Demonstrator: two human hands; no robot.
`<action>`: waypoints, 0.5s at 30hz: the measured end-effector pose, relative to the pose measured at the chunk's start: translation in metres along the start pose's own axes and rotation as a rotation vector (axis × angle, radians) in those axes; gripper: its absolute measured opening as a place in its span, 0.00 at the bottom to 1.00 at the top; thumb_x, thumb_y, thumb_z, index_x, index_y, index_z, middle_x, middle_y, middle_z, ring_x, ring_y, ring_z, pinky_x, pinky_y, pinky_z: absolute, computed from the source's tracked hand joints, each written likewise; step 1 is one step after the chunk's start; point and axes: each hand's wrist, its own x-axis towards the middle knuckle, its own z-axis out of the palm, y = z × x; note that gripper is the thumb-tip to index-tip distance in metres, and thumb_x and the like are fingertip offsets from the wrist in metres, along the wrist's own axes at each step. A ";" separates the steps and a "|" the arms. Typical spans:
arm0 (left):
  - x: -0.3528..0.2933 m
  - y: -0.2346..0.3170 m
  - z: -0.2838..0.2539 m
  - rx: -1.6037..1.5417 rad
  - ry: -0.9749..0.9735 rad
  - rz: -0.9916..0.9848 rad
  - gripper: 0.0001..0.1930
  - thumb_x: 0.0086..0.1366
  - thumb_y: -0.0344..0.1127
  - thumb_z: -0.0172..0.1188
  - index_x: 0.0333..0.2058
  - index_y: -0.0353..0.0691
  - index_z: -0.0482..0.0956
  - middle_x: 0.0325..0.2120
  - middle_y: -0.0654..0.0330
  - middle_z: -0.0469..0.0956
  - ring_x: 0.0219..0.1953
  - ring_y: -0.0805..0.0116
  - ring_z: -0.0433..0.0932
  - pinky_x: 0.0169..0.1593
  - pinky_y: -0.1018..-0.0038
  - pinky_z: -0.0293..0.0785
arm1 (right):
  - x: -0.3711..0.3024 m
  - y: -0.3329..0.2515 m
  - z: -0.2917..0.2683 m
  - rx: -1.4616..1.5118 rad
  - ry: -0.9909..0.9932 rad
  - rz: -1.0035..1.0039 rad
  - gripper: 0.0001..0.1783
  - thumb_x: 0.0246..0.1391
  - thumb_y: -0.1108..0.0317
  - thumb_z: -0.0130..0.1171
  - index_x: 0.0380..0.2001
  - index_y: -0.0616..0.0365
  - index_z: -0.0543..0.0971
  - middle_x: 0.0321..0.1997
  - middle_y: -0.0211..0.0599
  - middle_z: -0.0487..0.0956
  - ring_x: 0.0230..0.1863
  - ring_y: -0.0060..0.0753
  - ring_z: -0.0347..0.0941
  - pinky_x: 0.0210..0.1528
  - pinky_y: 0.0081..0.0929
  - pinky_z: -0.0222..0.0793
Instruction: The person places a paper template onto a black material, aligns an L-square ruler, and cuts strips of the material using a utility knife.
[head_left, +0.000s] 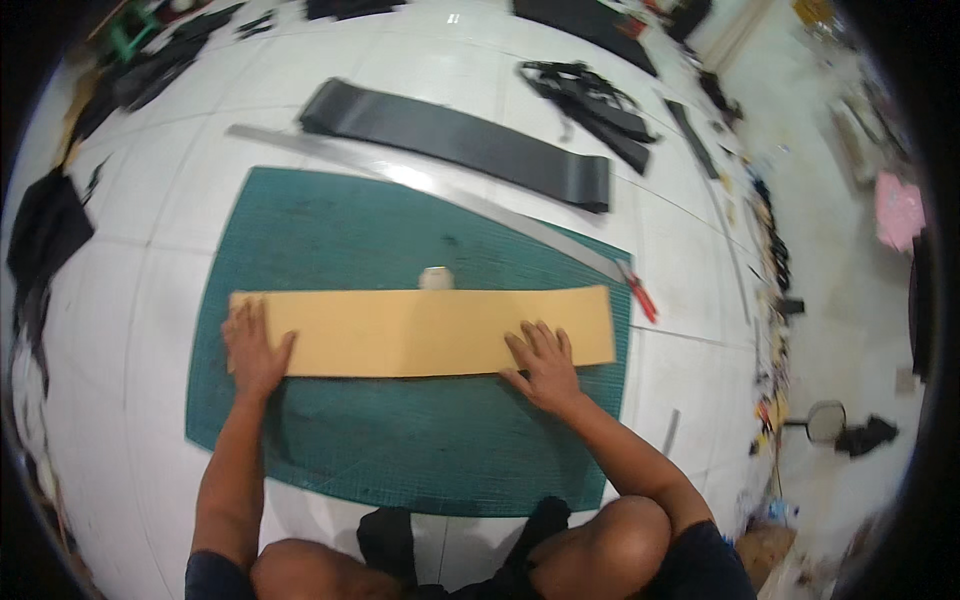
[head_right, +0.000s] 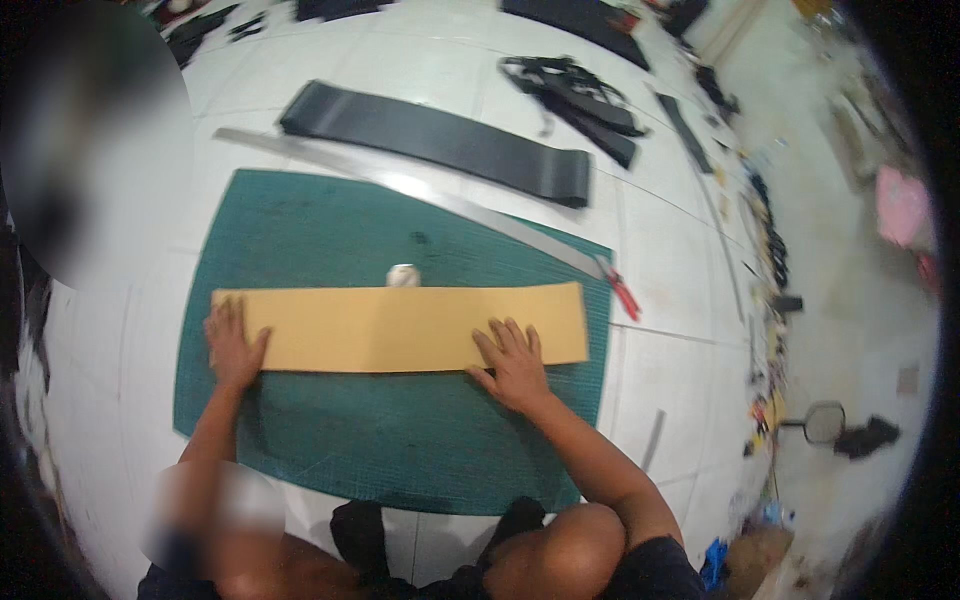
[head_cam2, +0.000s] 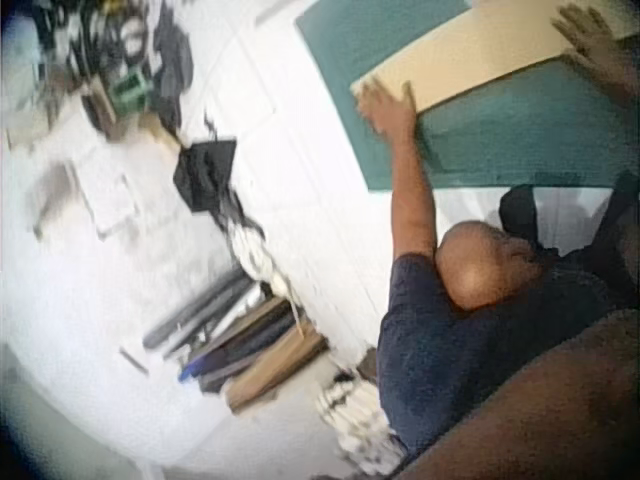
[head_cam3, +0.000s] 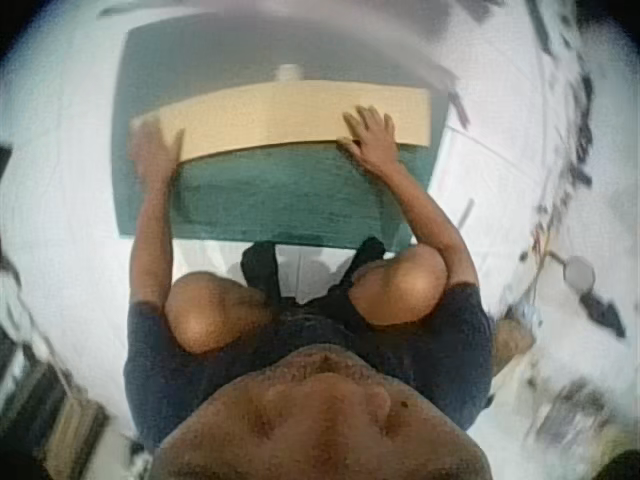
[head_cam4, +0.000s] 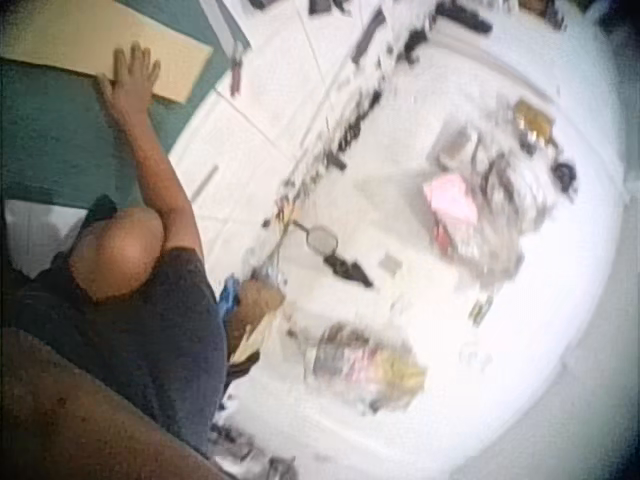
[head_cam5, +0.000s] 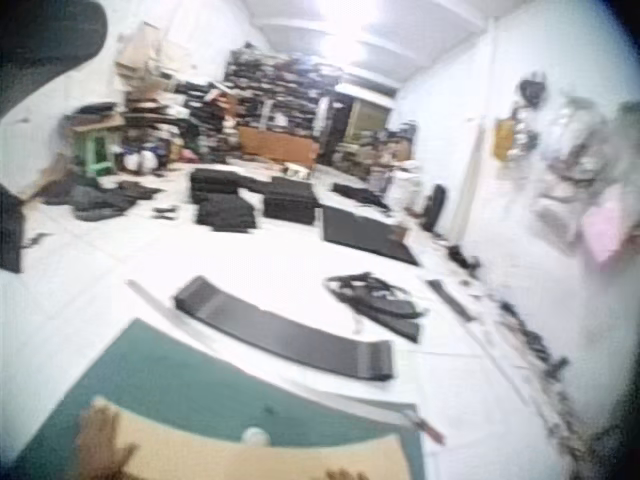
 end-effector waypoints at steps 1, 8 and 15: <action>0.000 -0.002 -0.003 0.016 -0.010 0.006 0.42 0.65 0.56 0.58 0.71 0.38 0.56 0.70 0.42 0.55 0.74 0.43 0.48 0.75 0.46 0.36 | -0.002 0.016 -0.002 -0.015 0.010 0.043 0.37 0.61 0.38 0.54 0.66 0.46 0.70 0.71 0.49 0.64 0.75 0.55 0.54 0.74 0.60 0.42; 0.009 0.012 0.000 -0.032 0.015 0.060 0.41 0.65 0.57 0.56 0.69 0.38 0.59 0.70 0.41 0.56 0.74 0.38 0.48 0.74 0.45 0.36 | -0.019 0.075 -0.013 -0.100 0.118 0.231 0.35 0.64 0.38 0.49 0.67 0.46 0.68 0.74 0.51 0.60 0.76 0.56 0.50 0.77 0.57 0.36; 0.008 0.010 0.004 0.015 0.019 0.076 0.40 0.66 0.54 0.57 0.70 0.39 0.58 0.70 0.41 0.56 0.73 0.38 0.49 0.74 0.43 0.38 | -0.020 0.078 -0.002 0.022 0.090 0.258 0.35 0.64 0.41 0.52 0.67 0.47 0.68 0.73 0.51 0.60 0.77 0.56 0.48 0.77 0.57 0.37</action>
